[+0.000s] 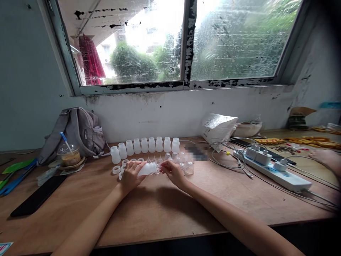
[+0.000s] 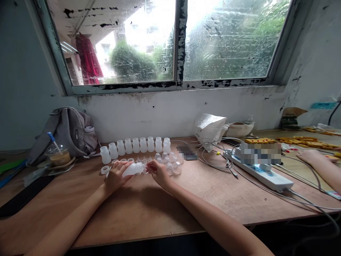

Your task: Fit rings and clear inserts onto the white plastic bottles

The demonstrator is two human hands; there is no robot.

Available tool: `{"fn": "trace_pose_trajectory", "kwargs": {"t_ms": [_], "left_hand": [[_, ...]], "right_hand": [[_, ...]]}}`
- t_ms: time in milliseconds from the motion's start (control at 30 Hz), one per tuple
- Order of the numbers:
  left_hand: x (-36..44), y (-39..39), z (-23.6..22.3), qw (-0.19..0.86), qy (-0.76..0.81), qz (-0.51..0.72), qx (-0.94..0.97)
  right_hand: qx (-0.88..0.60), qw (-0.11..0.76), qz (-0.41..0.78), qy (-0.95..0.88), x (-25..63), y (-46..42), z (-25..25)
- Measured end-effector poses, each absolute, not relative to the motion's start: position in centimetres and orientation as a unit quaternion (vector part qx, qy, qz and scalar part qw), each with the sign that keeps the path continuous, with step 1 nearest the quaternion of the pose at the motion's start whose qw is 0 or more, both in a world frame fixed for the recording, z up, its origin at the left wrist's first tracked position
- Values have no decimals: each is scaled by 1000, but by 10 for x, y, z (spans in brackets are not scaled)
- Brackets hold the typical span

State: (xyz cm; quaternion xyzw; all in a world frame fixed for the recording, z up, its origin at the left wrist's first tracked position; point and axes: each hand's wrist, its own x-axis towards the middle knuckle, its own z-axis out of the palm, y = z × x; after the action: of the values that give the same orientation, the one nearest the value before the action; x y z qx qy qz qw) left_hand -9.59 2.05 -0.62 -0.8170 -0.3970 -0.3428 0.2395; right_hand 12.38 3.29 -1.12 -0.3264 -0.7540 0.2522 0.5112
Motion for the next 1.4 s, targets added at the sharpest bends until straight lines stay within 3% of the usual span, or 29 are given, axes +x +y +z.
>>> {"fn": "trace_pose_trajectory", "kwargs": {"t_ms": [733,1033,1200,1400], "left_hand": [[-96,22,-8,228,-370,-341,-833],[-92,20,-10,205,-361,-325,-850],[-89,13,-7,123,-367,-346,-855],[-89,9,1,-48,-394,-334,-855]], "right_hand": [[-370,456,213,-781,126,26,-2],[-325,396,421,-749,121,26,-6],[-282,398,439,-755,122,25,-5],[-252,387,438,-771,126,22,2]]}}
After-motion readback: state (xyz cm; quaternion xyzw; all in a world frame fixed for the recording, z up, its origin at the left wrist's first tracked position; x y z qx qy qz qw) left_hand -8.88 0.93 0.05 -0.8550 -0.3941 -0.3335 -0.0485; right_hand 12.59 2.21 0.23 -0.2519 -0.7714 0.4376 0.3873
